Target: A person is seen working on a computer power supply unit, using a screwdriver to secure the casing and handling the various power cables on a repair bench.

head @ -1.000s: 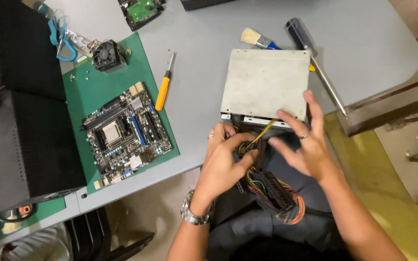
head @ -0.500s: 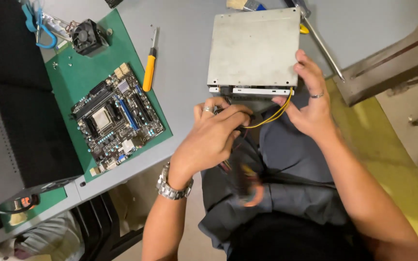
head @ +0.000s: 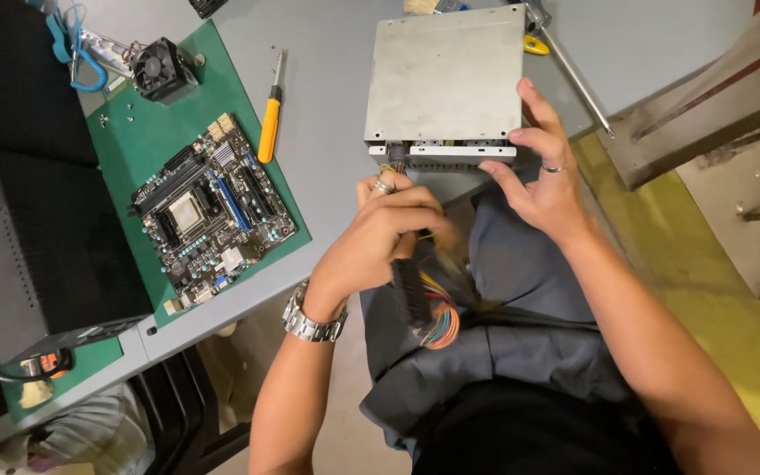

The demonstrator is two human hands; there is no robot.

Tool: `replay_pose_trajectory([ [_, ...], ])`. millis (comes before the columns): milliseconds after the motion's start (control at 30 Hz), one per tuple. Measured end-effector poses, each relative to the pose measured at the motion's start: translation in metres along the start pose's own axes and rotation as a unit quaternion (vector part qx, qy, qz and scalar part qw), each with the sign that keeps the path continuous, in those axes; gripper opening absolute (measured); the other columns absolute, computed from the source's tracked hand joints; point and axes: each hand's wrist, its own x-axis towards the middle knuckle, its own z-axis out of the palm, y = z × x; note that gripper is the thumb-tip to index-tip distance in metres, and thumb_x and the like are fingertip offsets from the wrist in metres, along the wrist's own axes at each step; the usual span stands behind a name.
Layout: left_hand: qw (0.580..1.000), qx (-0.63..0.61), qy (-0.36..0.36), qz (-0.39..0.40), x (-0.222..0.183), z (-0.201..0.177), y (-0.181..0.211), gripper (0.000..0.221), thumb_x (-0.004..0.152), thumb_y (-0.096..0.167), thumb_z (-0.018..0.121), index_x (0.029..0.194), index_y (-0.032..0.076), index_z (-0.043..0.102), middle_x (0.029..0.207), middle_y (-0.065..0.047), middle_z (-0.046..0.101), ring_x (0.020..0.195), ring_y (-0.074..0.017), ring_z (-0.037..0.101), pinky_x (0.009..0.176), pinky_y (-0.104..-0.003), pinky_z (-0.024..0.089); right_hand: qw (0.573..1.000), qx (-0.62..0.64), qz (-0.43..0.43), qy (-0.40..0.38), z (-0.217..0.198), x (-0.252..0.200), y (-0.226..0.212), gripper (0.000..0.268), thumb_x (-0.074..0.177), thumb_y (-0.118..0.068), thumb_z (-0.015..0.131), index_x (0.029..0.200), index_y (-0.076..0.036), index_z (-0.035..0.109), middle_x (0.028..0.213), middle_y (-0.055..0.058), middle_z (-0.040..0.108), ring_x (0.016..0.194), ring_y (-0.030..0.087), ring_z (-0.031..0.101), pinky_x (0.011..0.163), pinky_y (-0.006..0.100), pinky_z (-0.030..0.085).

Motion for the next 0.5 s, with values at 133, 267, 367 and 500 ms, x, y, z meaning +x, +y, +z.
replay_pose_trajectory([
  [133, 0.999, 0.008, 0.033, 0.042, -0.004, 0.007, -0.001, 0.029, 0.063, -0.008, 0.056, 0.078, 0.017, 0.06, 0.1, 0.003, 0.054, 0.102, -0.0215, 0.043, 0.103, -0.044, 0.02, 1.0, 0.002, 0.0, -0.005, 0.003, -0.001, 0.009, 0.038, 0.104, 0.001, 0.072, 0.127, -0.007, 0.043, 0.163, 0.026, 0.031, 0.158, 0.043, 0.03, 0.133, 0.059, 0.032],
  [267, 0.969, 0.242, 0.025, 0.032, -0.001, 0.039, -0.004, 0.042, 0.074, 0.003, 0.06, 0.111, 0.015, 0.077, 0.119, -0.001, 0.067, 0.115, -0.0282, 0.049, 0.112, -0.068, 0.019, 0.998, 0.057, 0.035, 0.013, 0.006, 0.003, 0.008, 0.034, 0.103, -0.001, 0.07, 0.123, -0.006, 0.043, 0.163, 0.026, 0.03, 0.159, 0.041, 0.027, 0.134, 0.054, 0.029],
  [367, 0.961, 0.261, 0.08, 0.032, 0.002, 0.05, -0.001, 0.042, 0.093, 0.027, 0.055, 0.125, 0.006, 0.072, 0.126, -0.005, 0.066, 0.117, -0.0282, 0.052, 0.111, -0.065, 0.022, 0.994, 0.093, 0.053, 0.017, 0.007, 0.008, 0.001, 0.05, 0.099, -0.004, 0.073, 0.133, -0.009, 0.037, 0.166, 0.024, 0.024, 0.161, 0.039, 0.026, 0.133, 0.05, 0.031],
  [500, 0.968, 0.085, 0.236, 0.024, 0.003, 0.073, -0.02, 0.031, 0.103, 0.043, 0.058, 0.109, 0.019, 0.077, 0.128, 0.001, 0.064, 0.121, -0.0244, 0.05, 0.119, -0.054, 0.019, 0.997, 0.044, 0.058, 0.036, 0.008, 0.004, 0.019, 0.094, 0.081, -0.018, 0.094, 0.152, -0.002, 0.035, 0.168, 0.026, 0.014, 0.157, 0.044, 0.025, 0.128, 0.056, 0.029],
])
